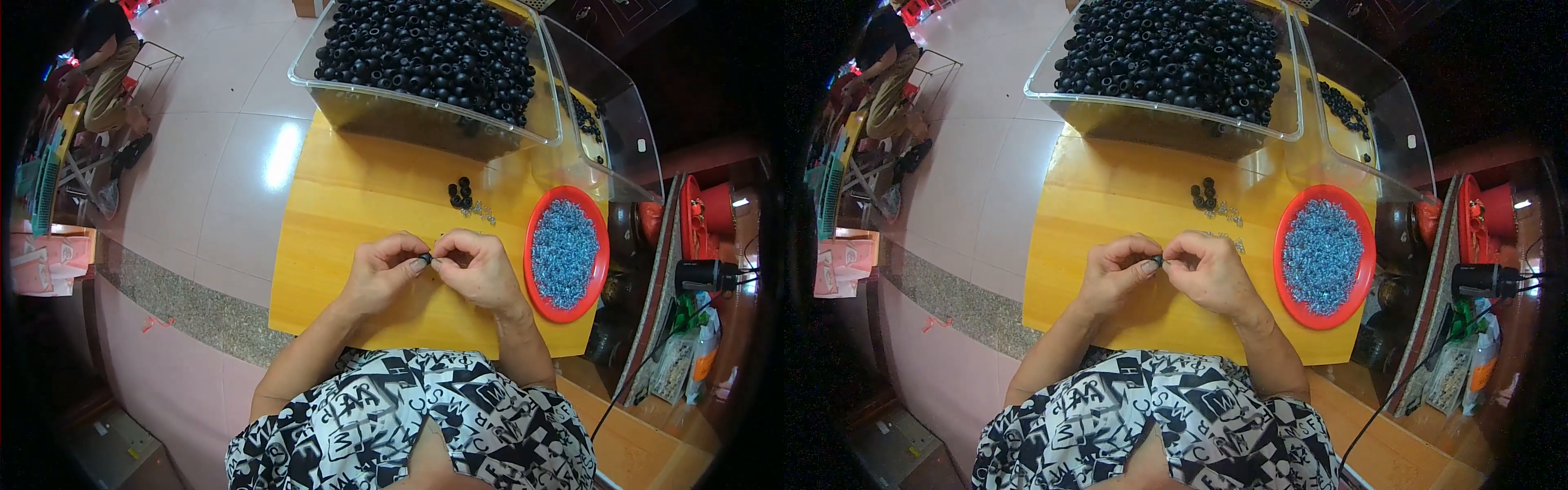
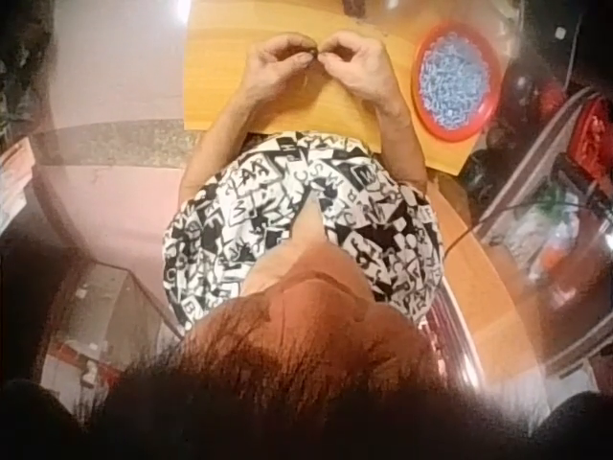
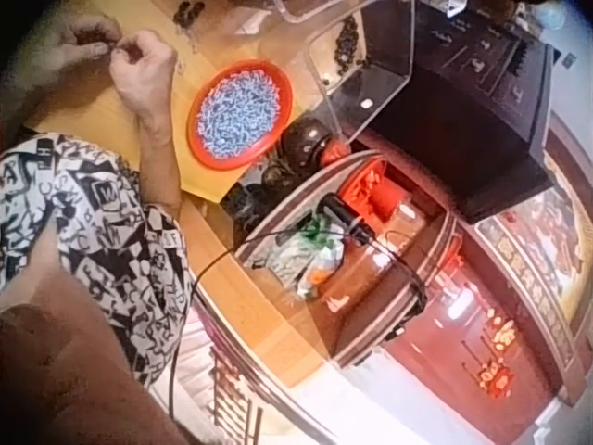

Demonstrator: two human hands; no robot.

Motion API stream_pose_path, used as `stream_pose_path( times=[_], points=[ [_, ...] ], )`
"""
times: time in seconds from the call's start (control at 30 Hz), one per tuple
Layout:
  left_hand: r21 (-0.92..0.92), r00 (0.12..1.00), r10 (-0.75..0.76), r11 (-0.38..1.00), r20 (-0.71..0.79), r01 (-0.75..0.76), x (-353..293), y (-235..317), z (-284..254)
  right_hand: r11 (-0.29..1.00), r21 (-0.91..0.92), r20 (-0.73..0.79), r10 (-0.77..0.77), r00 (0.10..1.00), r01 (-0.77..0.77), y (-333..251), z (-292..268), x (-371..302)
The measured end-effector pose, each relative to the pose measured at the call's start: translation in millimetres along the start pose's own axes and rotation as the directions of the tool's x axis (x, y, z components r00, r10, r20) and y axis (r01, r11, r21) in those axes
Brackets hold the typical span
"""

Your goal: The person assembles small components by hand, inserting small metal pieces into black plastic caps and placing them on the table.

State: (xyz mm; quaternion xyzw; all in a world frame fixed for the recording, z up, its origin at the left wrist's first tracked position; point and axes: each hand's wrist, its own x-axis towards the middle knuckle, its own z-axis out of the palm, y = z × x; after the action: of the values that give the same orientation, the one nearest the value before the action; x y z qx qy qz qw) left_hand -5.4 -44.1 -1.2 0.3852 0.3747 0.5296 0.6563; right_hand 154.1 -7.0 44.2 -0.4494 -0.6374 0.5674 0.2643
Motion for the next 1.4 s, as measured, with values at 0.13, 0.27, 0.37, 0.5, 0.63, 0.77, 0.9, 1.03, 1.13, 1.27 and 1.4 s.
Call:
stream_pose_path(
  times=[0.13,0.27,0.37,0.5,0.63,0.77,0.9,1.03,1.13,1.27,1.4],
  points=[
    [0.24,0.983,0.179,0.954,0.032,-0.182,-0.7,0.1,2.3,0.993,0.057,0.042,0.105,0.994,-0.107,-1.4,-1.3,2.9],
    [0.394,0.984,0.174,0.901,0.047,-0.178,-3.3,4.0,2.3,1.0,-0.015,0.052,0.013,0.999,-0.012,4.9,-1.4,3.9],
    [0.347,0.991,0.131,0.928,0.04,-0.137,-4.8,6.2,4.2,0.982,0.175,0.108,0.047,0.993,-0.065,10.2,-6.8,4.3],
    [0.271,0.98,0.18,0.942,0.08,-0.195,-2.9,5.4,4.0,0.917,0.393,0.158,-0.002,0.987,-0.061,18.5,-9.4,5.1],
    [0.288,0.972,0.214,0.928,0.102,-0.234,-4.3,4.0,0.8,0.91,0.409,0.195,-0.011,0.981,-0.071,24.6,-5.3,7.7],
    [0.345,0.969,0.229,0.906,0.088,-0.245,-3.5,0.7,0.2,0.916,0.394,0.184,-0.002,0.983,-0.072,24.3,-2.4,9.0],
    [0.348,0.963,0.255,0.898,0.088,-0.269,-1.7,-1.6,0.0,0.903,0.421,0.175,0.015,0.984,-0.089,22.6,-2.5,8.7],
    [0.11,0.993,0.112,0.987,0.025,-0.114,0.7,5.0,10.4,0.871,0.488,0.123,-0.011,0.992,-0.051,16.5,-7.6,6.8],
    [0.151,0.992,0.119,0.981,0.049,-0.125,0.5,2.1,7.8,0.93,0.362,0.091,0.027,0.995,-0.058,6.5,-11.7,0.6],
    [0.056,0.996,0.041,0.998,-0.073,-0.037,-1.6,-5.3,1.1,0.977,0.168,-0.175,-0.102,0.979,0.132,-13.3,-36.5,-6.5],
    [0.105,0.994,-0.014,0.994,-0.108,0.025,0.0,-3.9,4.1,0.94,-0.099,-0.523,-0.327,0.787,0.325,-48.1,-112.5,2.5]
  ],
)
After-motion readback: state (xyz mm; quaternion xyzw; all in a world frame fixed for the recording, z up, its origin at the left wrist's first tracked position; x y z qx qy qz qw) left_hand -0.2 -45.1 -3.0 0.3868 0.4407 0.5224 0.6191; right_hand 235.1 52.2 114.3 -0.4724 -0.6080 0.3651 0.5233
